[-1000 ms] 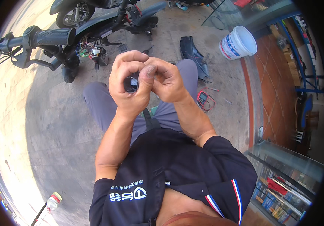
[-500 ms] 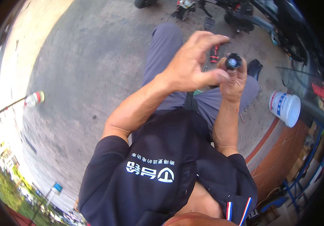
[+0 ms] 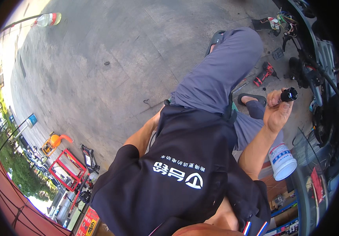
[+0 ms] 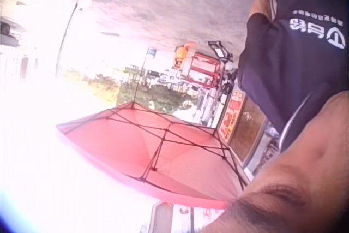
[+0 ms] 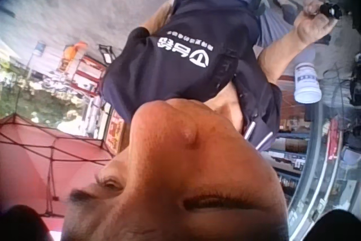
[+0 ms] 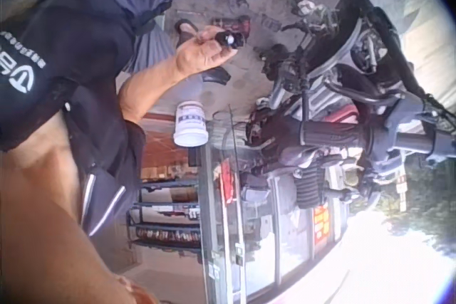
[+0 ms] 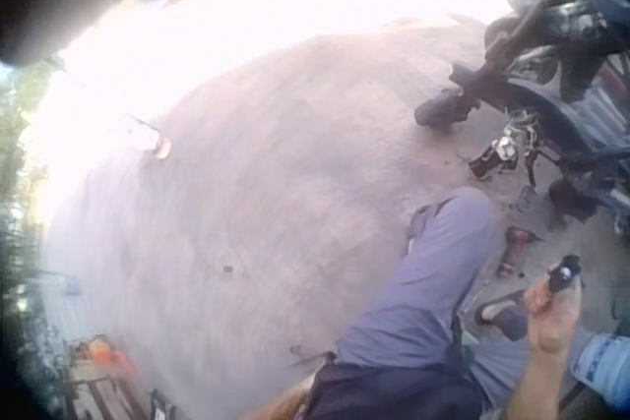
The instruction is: The person sits and assembles a small cylindrical electrical component by hand, inserting a coiled wire and a metal tube into the housing. They repeatedly open and close the housing to check fit and alignment, then place the assembled unit on the floor.
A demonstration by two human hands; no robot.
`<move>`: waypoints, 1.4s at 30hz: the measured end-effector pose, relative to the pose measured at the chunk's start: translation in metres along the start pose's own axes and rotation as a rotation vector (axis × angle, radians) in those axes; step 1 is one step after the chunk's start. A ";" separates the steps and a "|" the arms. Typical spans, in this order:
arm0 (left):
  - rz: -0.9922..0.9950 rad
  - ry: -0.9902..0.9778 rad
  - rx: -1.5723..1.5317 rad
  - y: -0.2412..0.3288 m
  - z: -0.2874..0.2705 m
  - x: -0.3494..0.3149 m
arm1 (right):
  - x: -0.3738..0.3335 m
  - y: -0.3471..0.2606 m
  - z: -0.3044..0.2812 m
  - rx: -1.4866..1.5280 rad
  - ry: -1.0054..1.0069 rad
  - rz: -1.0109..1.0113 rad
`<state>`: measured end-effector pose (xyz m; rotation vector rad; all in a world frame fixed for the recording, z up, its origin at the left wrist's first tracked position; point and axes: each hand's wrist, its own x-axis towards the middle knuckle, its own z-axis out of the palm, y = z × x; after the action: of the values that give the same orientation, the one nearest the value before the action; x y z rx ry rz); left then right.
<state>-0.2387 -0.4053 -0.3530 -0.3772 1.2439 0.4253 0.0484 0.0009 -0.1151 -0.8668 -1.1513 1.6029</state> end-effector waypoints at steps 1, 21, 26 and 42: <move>0.021 -0.011 0.012 0.008 0.008 -0.007 | 0.003 0.002 0.002 0.003 -0.015 0.017; 0.235 0.001 0.207 -0.004 0.025 -0.069 | 0.043 0.002 -0.007 -0.001 -0.034 0.156; 0.226 0.191 -0.005 0.036 0.027 -0.081 | 0.034 0.004 -0.006 0.020 -0.070 0.145; 0.783 0.493 0.816 0.236 0.150 -0.164 | -0.027 0.012 -0.011 -0.105 0.010 0.248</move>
<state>-0.2771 -0.1444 -0.1644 0.7760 1.9086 0.4480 0.0633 -0.0226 -0.1294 -1.1207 -1.1646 1.7459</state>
